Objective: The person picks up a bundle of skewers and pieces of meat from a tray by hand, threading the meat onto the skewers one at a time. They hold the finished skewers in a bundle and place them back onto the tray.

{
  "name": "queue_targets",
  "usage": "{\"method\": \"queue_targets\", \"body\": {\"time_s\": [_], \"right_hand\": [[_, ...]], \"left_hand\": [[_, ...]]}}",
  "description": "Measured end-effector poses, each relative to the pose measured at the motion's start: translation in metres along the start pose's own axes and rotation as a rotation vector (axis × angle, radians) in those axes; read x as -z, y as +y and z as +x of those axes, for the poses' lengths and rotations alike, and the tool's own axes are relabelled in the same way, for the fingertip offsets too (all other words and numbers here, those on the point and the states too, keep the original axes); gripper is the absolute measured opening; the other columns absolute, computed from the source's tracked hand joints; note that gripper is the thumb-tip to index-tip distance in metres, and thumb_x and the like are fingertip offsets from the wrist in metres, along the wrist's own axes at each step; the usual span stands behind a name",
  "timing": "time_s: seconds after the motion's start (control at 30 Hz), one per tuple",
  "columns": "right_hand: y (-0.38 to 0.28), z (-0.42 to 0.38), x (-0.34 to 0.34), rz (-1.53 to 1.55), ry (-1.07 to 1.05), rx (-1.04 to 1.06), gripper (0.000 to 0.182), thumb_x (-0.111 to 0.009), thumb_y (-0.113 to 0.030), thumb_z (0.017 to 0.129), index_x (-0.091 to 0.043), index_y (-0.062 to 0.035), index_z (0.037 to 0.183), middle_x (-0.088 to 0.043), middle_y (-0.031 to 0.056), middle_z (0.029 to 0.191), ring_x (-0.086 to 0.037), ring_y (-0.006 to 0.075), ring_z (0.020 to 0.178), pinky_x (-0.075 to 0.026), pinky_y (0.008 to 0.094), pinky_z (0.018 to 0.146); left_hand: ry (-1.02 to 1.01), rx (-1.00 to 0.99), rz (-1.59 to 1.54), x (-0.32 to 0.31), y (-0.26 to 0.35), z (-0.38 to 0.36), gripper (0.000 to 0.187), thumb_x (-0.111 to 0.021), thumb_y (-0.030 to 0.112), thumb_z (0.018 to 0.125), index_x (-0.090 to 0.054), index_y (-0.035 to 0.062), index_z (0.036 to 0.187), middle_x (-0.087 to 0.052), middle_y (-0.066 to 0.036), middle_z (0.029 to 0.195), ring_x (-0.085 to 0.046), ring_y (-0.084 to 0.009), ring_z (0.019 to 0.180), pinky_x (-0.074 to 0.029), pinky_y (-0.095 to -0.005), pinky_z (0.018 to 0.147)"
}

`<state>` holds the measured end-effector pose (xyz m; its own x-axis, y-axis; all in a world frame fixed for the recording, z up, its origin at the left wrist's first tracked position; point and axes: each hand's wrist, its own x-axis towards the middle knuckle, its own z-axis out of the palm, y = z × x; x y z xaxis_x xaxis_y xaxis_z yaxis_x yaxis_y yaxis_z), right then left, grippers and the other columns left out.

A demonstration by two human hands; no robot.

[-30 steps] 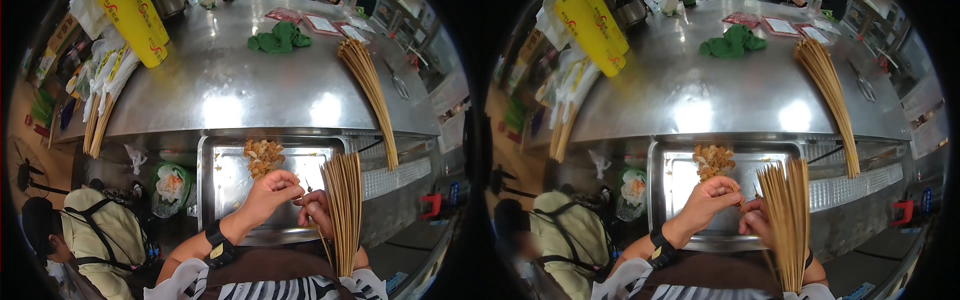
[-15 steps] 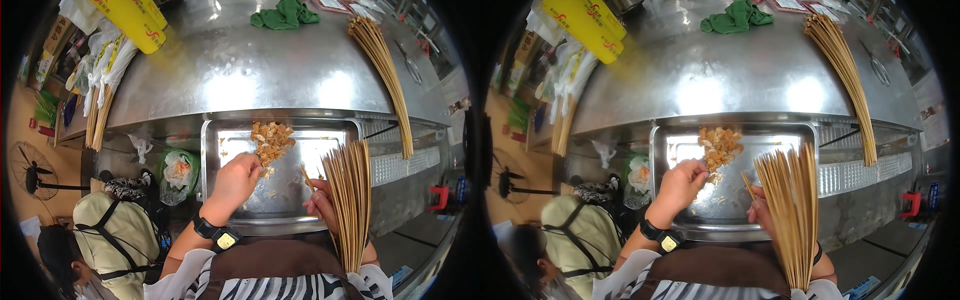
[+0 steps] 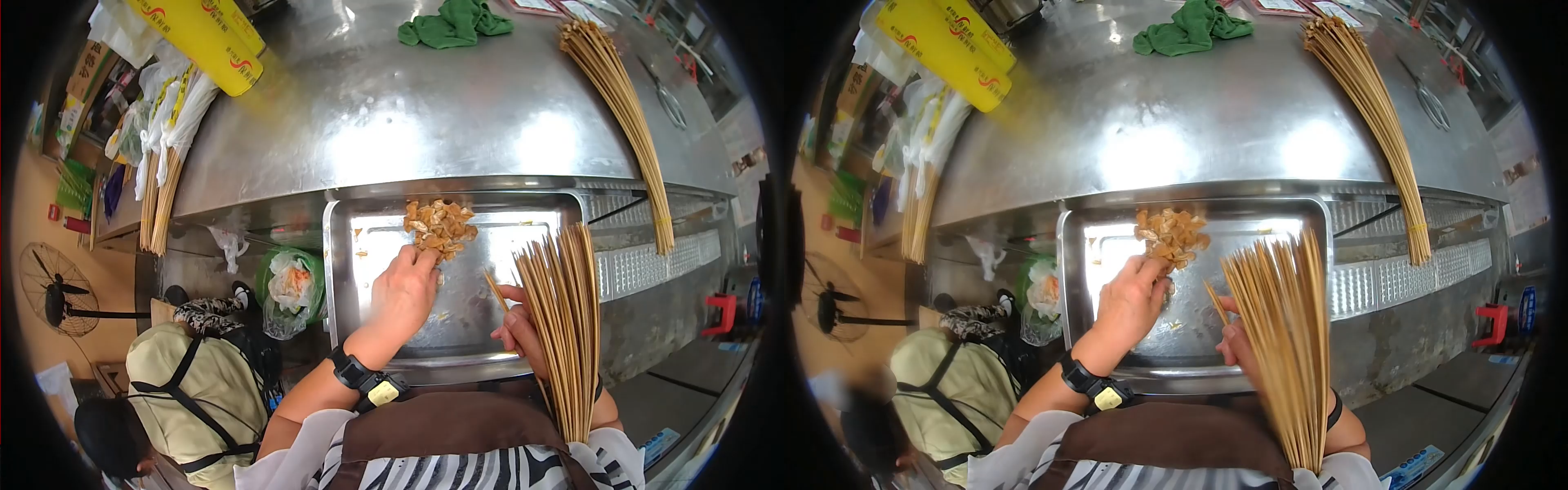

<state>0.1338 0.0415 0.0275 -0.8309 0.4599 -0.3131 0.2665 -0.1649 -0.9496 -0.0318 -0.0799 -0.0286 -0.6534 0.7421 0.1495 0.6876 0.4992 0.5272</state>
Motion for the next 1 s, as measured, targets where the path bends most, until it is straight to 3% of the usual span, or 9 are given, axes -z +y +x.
{"method": "queue_targets", "body": {"time_s": [0.23,0.3,0.33,0.4,0.6,0.73,0.83,0.9,1.0], "right_hand": [[0.003,0.0,0.0,-0.015,-0.002,0.002,0.031,-0.045,0.0,0.089,-0.046,0.0062,0.119,-0.05,0.0001,0.059,-0.049,0.0078,0.055,-0.048,0.0258,0.065],[0.002,-0.001,0.002,-0.018,-0.007,0.014,0.031,-0.045,0.0,0.089,-0.046,0.0065,0.119,-0.05,0.0003,0.06,-0.049,0.0078,0.055,-0.048,0.0257,0.065],[0.001,-0.001,0.002,-0.016,-0.009,0.024,0.031,-0.045,0.0,0.089,-0.046,0.0066,0.119,-0.05,0.0004,0.06,-0.049,0.008,0.056,-0.048,0.0254,0.065],[0.001,-0.002,0.003,-0.011,-0.004,0.035,0.031,-0.045,0.0,0.089,-0.046,0.0067,0.119,-0.05,0.0005,0.06,-0.05,0.0082,0.056,-0.048,0.0252,0.065],[0.001,-0.004,0.0,0.036,-0.037,-0.018,0.033,-0.048,-0.001,0.088,-0.048,0.0056,0.12,-0.052,0.0012,0.063,-0.051,0.0085,0.059,-0.044,0.0219,0.06],[-0.006,-0.006,0.0,0.013,0.003,-0.034,0.033,-0.047,-0.001,0.088,-0.047,0.0065,0.12,-0.052,0.0009,0.062,-0.05,0.0079,0.058,-0.046,0.0231,0.062],[0.001,-0.007,0.006,0.009,0.063,0.036,0.033,-0.046,0.0,0.088,-0.046,0.0071,0.121,-0.051,0.0002,0.061,-0.049,0.0074,0.057,-0.047,0.0246,0.065],[-0.005,-0.007,0.005,0.019,0.062,0.008,0.034,-0.045,0.0,0.088,-0.045,0.0071,0.122,-0.05,-0.0003,0.06,-0.048,0.0071,0.057,-0.048,0.0254,0.067],[-0.008,-0.01,0.002,0.022,0.088,-0.038,0.034,-0.046,-0.001,0.088,-0.046,0.0068,0.121,-0.05,0.0001,0.061,-0.049,0.0075,0.058,-0.047,0.0249,0.066]], "left_hand": [[-0.06,0.026,0.016,0.003,-0.005,0.003,0.021,-0.061,0.006,0.08,-0.058,0.0078,0.101,-0.059,-0.008,0.084,-0.062,-0.0256,0.073,-0.049,-0.0362,0.061],[-0.215,0.294,-0.553,0.004,-0.01,0.002,0.018,-0.057,0.001,0.083,-0.057,0.0036,0.102,-0.06,-0.005,0.086,-0.063,-0.0173,0.078,-0.051,-0.0308,0.065],[-0.216,0.288,-0.553,0.007,-0.01,0.002,0.018,-0.057,0.001,0.083,-0.057,0.0036,0.102,-0.06,-0.005,0.086,-0.063,-0.0173,0.078,-0.051,-0.0308,0.065],[-0.31,0.426,-1.263,0.016,-0.007,0.001,0.016,-0.056,-0.002,0.085,-0.057,-0.0001,0.101,-0.061,-0.005,0.091,-0.062,-0.013,0.083,-0.052,-0.028,0.074],[-0.397,0.496,-1.55,0.015,-0.003,-0.004,0.017,-0.06,-0.002,0.083,-0.057,-0.0004,0.099,-0.061,-0.007,0.093,-0.062,-0.0148,0.084,-0.051,-0.0288,0.081],[-0.307,0.415,-1.396,0.0,-0.007,-0.006,0.014,-0.059,0.0,0.085,-0.058,0.0006,0.098,-0.061,-0.007,0.093,-0.062,-0.0147,0.082,-0.052,-0.0297,0.077],[-0.245,0.31,-0.894,0.005,-0.008,-0.004,0.013,-0.059,0.001,0.085,-0.06,0.0037,0.097,-0.061,-0.005,0.092,-0.062,-0.0143,0.078,-0.051,-0.0286,0.071],[-0.189,-0.046,-0.359,0.016,0.0,0.001,0.016,-0.06,0.003,0.082,-0.062,0.0075,0.097,-0.059,-0.004,0.093,-0.062,-0.0184,0.076,-0.05,-0.0306,0.066],[-0.187,-0.194,-0.11,0.008,0.005,0.002,0.022,-0.062,0.004,0.077,-0.063,0.0095,0.098,-0.056,-0.006,0.094,-0.061,-0.0247,0.079,-0.051,-0.0325,0.066]]}}
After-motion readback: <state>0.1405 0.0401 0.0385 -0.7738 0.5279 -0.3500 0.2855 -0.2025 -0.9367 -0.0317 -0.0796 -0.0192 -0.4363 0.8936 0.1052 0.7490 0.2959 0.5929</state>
